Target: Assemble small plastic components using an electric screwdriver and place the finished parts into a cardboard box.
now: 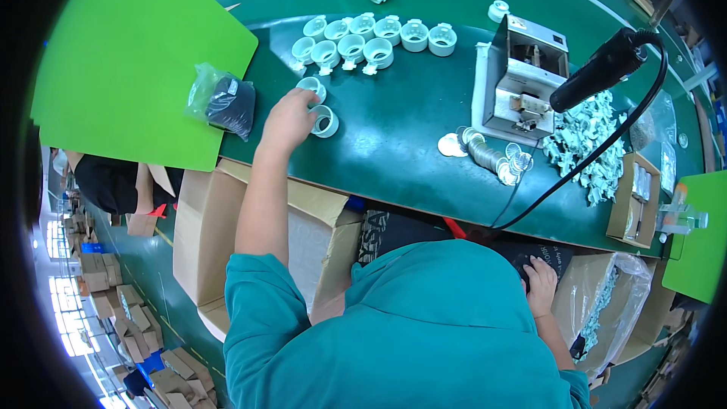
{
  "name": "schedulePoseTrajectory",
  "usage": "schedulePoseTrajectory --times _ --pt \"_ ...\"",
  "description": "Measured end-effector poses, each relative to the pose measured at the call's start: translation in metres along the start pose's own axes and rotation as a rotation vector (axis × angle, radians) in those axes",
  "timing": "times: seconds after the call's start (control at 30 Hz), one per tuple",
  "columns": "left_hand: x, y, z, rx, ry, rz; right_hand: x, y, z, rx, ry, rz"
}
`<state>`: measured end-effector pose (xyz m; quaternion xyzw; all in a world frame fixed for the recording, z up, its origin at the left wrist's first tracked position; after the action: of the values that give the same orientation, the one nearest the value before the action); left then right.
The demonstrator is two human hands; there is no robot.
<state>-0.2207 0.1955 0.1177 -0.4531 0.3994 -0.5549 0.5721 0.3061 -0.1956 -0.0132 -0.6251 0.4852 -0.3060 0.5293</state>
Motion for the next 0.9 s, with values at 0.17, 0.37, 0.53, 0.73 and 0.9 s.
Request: schedulePoseTrajectory --times 0.17,0.37,0.53,0.73,0.9 --pt "0.05 -0.039 -0.033 0.257 0.083 0.398 0.001 0.001 0.007 -0.022 -0.025 0.004" --pt "0.178 0.01 -0.258 0.74 -0.616 0.533 0.01 0.005 0.019 0.004 -0.078 -0.068" --pt "0.365 0.128 -0.424 0.256 -1.248 -0.165 0.017 0.02 0.031 0.162 -0.164 -0.079" --pt "0.55 0.21 -0.492 0.135 -1.462 -0.284 0.009 0.033 0.049 0.275 -0.274 -0.152" --pt "0.487 0.252 -0.436 0.273 -1.314 -0.152 -0.004 0.01 0.035 0.357 -0.281 -0.307"
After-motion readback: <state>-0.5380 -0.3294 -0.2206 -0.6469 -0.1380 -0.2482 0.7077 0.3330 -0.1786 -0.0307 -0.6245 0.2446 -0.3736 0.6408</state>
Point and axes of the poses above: each hand's wrist, its own x-axis away from the middle knuckle, its own y-axis out of the palm, z = x × y, the point moved 3 cm from there along -x, towards the middle knuckle, and after that the axes turned 15 degrees about -y, right-handed, at the moved point
